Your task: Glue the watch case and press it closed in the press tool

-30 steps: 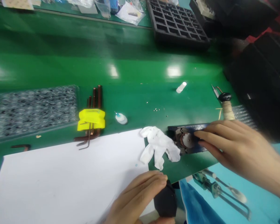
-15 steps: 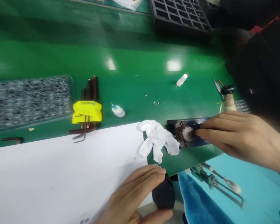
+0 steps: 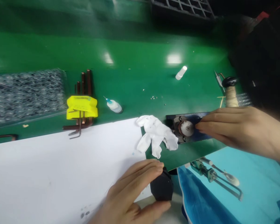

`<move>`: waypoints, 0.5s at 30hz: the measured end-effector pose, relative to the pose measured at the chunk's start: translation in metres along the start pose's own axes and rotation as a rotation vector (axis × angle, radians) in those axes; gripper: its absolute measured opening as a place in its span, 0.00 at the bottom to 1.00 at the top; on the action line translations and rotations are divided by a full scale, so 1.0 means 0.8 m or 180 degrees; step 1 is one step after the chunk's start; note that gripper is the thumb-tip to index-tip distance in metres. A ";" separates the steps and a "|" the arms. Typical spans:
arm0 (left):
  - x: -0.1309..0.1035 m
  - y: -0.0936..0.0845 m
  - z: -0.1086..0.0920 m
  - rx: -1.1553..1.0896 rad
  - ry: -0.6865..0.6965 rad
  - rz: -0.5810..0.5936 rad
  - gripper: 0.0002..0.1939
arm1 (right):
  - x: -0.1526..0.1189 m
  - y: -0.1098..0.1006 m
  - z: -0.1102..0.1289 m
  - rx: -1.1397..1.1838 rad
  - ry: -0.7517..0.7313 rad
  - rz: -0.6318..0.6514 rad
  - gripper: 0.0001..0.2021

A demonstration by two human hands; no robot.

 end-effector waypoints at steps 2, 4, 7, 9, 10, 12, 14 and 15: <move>0.002 -0.002 -0.001 0.0042 -0.0010 0.0041 0.25 | -0.004 0.004 -0.002 0.0113 0.0207 0.0010 0.12; 0.003 -0.005 -0.001 0.0123 -0.0031 0.0121 0.26 | -0.005 0.007 -0.003 0.0135 0.0284 -0.0008 0.12; 0.004 -0.010 -0.003 0.0267 -0.0013 0.0061 0.26 | -0.005 0.010 -0.003 0.0096 0.0230 -0.0054 0.11; 0.008 -0.015 -0.005 0.0375 0.0070 -0.0036 0.23 | -0.005 0.011 -0.004 0.0112 0.0208 -0.0126 0.11; 0.013 -0.019 -0.007 0.0434 0.0111 -0.0057 0.22 | -0.006 0.011 -0.004 0.0128 0.0230 -0.0179 0.12; 0.027 -0.026 -0.011 0.0551 0.0166 -0.0058 0.22 | -0.009 0.007 -0.004 0.0163 0.0291 -0.0334 0.15; 0.050 -0.030 -0.015 0.0673 0.0156 -0.0078 0.23 | -0.017 0.001 -0.001 0.0186 0.0414 -0.0685 0.21; 0.064 -0.031 -0.017 0.0737 0.0163 -0.0083 0.23 | -0.024 -0.003 0.001 0.0271 0.0531 -0.0967 0.26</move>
Point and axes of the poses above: each hand's wrist, its own x-axis towards the middle knuckle, its own y-axis out of the palm, z = x × y, the point moved 2 cm from there along x, towards the middle knuckle, and after that the axes turned 10 degrees about y, right-handed, at the moved point
